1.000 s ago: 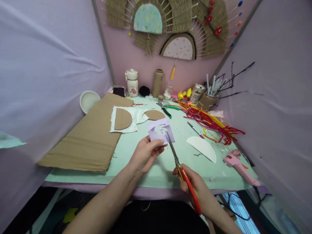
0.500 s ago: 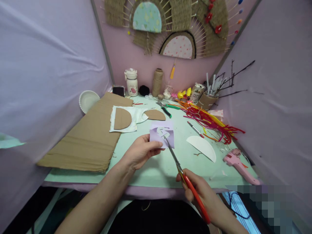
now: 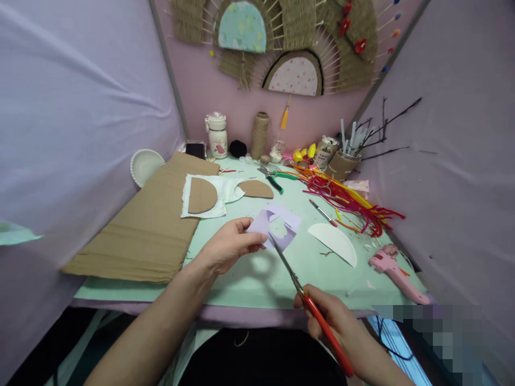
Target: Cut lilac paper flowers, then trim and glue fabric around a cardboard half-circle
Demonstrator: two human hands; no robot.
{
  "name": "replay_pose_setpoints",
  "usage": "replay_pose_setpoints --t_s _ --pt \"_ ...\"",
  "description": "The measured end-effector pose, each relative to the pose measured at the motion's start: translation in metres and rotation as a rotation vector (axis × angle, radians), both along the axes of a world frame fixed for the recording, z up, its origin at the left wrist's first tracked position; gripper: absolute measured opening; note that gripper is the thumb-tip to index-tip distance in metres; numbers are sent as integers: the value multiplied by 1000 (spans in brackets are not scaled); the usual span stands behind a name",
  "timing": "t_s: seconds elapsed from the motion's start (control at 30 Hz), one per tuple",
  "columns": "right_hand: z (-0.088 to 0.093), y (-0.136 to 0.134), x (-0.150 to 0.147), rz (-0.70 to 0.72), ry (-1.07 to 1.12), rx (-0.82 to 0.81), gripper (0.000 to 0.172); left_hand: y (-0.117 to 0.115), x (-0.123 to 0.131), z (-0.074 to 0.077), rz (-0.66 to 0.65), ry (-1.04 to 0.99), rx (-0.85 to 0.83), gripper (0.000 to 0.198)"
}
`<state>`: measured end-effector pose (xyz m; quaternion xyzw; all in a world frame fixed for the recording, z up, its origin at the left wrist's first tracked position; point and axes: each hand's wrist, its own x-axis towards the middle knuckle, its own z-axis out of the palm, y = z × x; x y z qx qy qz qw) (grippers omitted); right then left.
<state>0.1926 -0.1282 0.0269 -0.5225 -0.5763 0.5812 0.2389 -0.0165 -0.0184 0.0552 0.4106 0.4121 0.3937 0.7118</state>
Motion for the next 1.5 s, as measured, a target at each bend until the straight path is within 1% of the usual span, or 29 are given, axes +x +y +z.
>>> replay_pose_setpoints --t_s 0.13,0.2,0.33,0.47,0.6,0.8,0.97,1.1,1.2,1.33,1.5 --pt "-8 1 -7 -65 48 1 11 -12 16 -8 135 -129 -73 16" --pt "-8 3 -10 -68 38 12 12 -18 23 -11 179 -149 -65 18" --pt "-9 4 -12 -60 28 39 14 -23 29 -15 259 -83 20 20" --pt "-11 4 -11 -43 34 32 16 -22 27 -17 286 46 133 22" --pt "-9 4 -10 -44 8 56 16 -20 25 -19 259 83 155 23" --pt "-3 5 -12 -28 -17 30 20 -19 25 -19 173 134 221 22" --pt "0 3 -13 -42 -18 26 17 -21 22 -15 139 194 232 21" --pt "3 2 -12 -43 -5 -5 11 -20 18 -13 100 197 221 20" --pt "7 1 -11 -38 4 11 9 -19 16 -10 72 197 198 19" --pt "10 0 -9 -39 12 14 10 -18 13 -6 27 203 200 20" --pt "8 -3 -3 -12 -5 -30 13 -17 7 -2 -46 238 218 19"
